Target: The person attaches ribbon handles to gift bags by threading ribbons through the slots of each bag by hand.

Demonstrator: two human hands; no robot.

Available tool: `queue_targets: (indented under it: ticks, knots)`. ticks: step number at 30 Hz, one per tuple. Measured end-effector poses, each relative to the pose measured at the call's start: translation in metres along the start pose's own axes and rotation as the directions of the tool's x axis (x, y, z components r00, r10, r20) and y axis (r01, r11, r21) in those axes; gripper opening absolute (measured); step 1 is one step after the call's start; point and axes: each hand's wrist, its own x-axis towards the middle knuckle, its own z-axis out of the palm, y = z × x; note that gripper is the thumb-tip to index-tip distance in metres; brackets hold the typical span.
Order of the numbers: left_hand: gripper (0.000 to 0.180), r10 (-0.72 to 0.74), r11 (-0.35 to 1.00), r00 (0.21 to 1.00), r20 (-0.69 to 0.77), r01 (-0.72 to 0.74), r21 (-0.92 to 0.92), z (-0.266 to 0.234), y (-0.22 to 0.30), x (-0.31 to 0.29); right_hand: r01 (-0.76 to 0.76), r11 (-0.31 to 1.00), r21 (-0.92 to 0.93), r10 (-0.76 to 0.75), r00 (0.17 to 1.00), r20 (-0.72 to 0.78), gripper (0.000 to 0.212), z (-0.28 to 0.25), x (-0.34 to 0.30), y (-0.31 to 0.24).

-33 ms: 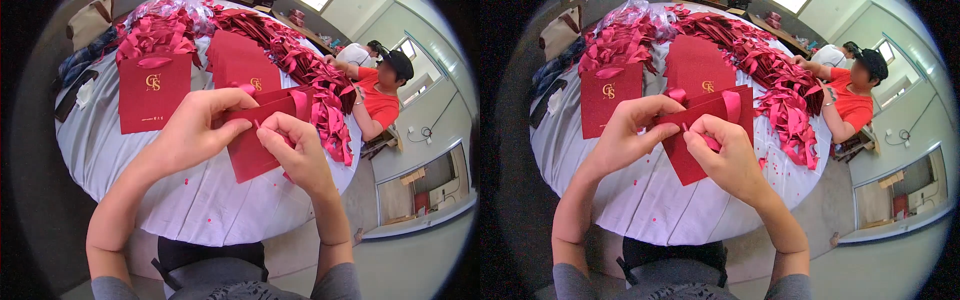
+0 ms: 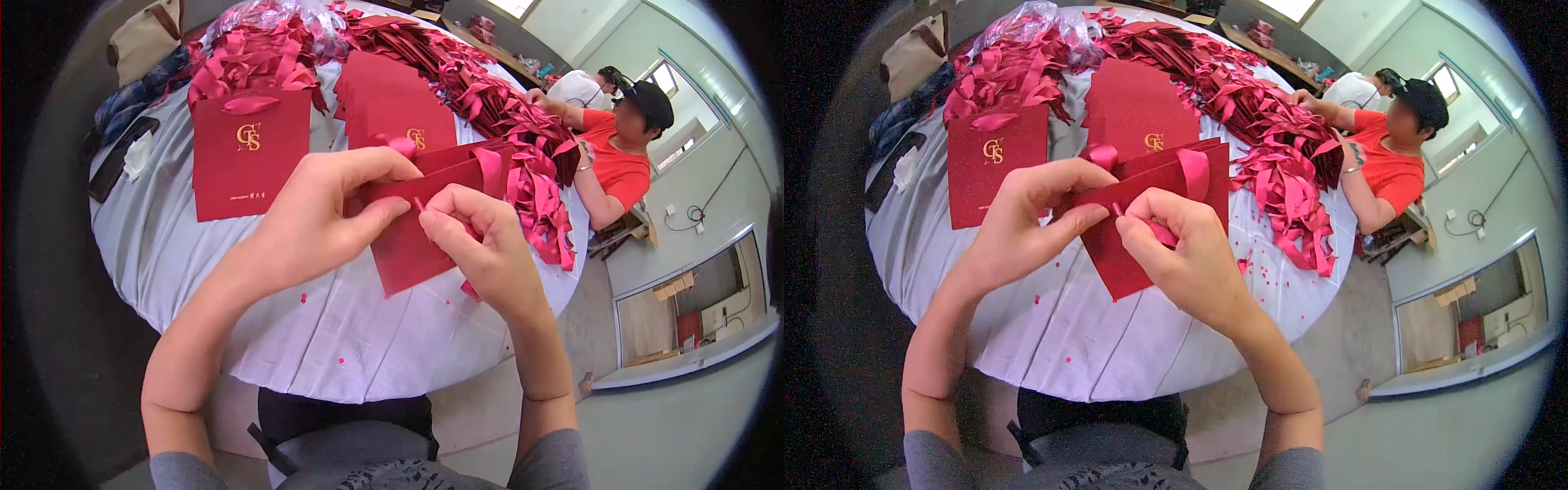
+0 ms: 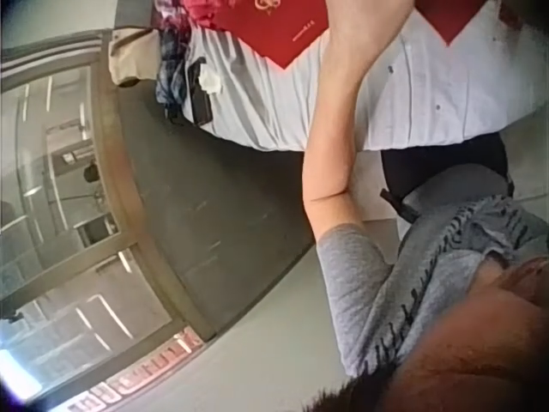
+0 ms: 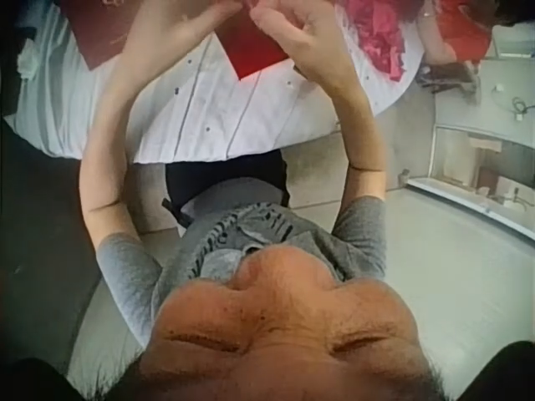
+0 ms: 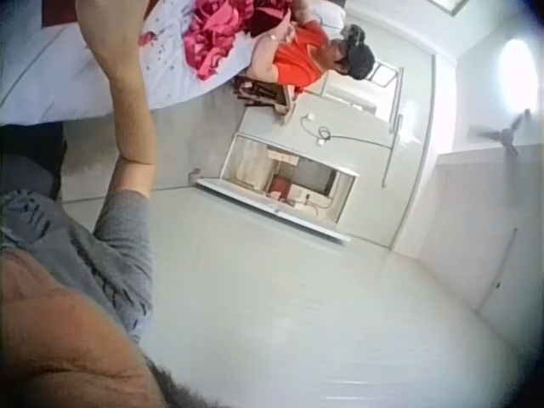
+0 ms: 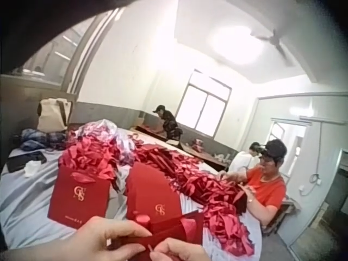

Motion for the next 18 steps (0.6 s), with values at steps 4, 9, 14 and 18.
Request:
queue_targets:
  ticks: [4, 9, 14, 18]
  knots:
    - [0.025, 0.108, 0.972, 0.994, -0.024, -0.1, 0.211, 0.005, 0.012, -0.005, -0.158, 0.979, 0.127, 0.157, 0.987, 0.02, 0.012, -0.002, -0.004, -0.008]
    - [0.024, 0.195, 0.954, 0.979, -0.061, -0.175, 0.243, 0.009, 0.006, -0.006, -0.115, 0.986, 0.121, 0.121, 0.992, -0.042, 0.011, 0.005, -0.006, -0.007]
    - [0.024, 0.174, 0.958, 0.982, -0.066, -0.154, 0.241, 0.012, 0.008, -0.007, -0.086, 0.981, 0.177, 0.098, 0.993, -0.062, 0.01, 0.006, -0.007, -0.004]
    - [0.021, 0.247, 0.932, 0.965, -0.085, -0.213, 0.292, 0.015, 0.008, -0.005, 0.065, 0.997, 0.046, -0.062, 0.995, -0.076, 0.008, 0.006, -0.01, 0.003]
